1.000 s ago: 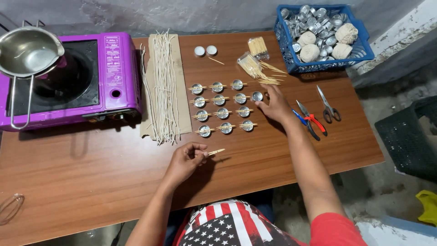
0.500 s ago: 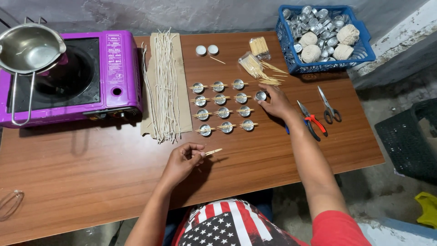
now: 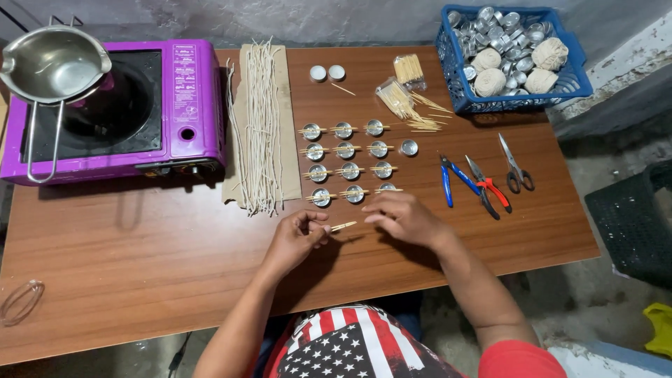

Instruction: Assembling candle wicks by threading cotton strings through metal bases, crimping them with pliers, and trimming them to size.

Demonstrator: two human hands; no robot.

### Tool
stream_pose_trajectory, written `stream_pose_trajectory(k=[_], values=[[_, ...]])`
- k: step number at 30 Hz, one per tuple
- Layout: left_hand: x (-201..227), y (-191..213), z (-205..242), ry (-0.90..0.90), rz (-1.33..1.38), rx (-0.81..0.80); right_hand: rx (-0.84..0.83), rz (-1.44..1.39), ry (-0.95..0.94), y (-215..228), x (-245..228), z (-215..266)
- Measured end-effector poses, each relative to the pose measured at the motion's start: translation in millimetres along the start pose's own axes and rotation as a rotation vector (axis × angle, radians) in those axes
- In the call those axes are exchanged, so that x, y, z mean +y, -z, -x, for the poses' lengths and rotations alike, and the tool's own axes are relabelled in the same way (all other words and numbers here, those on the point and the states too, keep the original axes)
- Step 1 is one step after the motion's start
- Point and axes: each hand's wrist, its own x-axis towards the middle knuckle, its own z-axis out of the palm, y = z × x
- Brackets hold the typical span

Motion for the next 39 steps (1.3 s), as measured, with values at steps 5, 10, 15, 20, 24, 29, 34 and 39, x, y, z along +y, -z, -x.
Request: stream_pose_trajectory(k=[5,10,15,20,24,29,34,39], values=[[-4,-2,-4,-0.008,0.008,-0.02,-0.035,0.023,0.011,-10,-23,-1],[0,-2,-1,0.001,0.019,-0.025,-0.073,0.045,0.016,-15,-18,1],[0,4,2,-0.082,-0.124,0.114,0.055,0.174,-0.018,-2,0,-1],[-7,25,28,-0.188,-0.367,0.286,0.257,0.398,-0.113,46,108,16],[-23,37,39,-0.254,-0.494,0.383,0.294,0.454,-0.212,83,150,10],[-26,41,43,-0.203,-0.443,0.399,0.259,0.416,-0.282,93,166,3],[-24,41,42,-0.197,-0.446,0.4,0.237,0.4,-0.3,95,175,0],[-20,42,41,-0.167,-0.426,0.385,0.206,0.384,-0.342,97,179,1]])
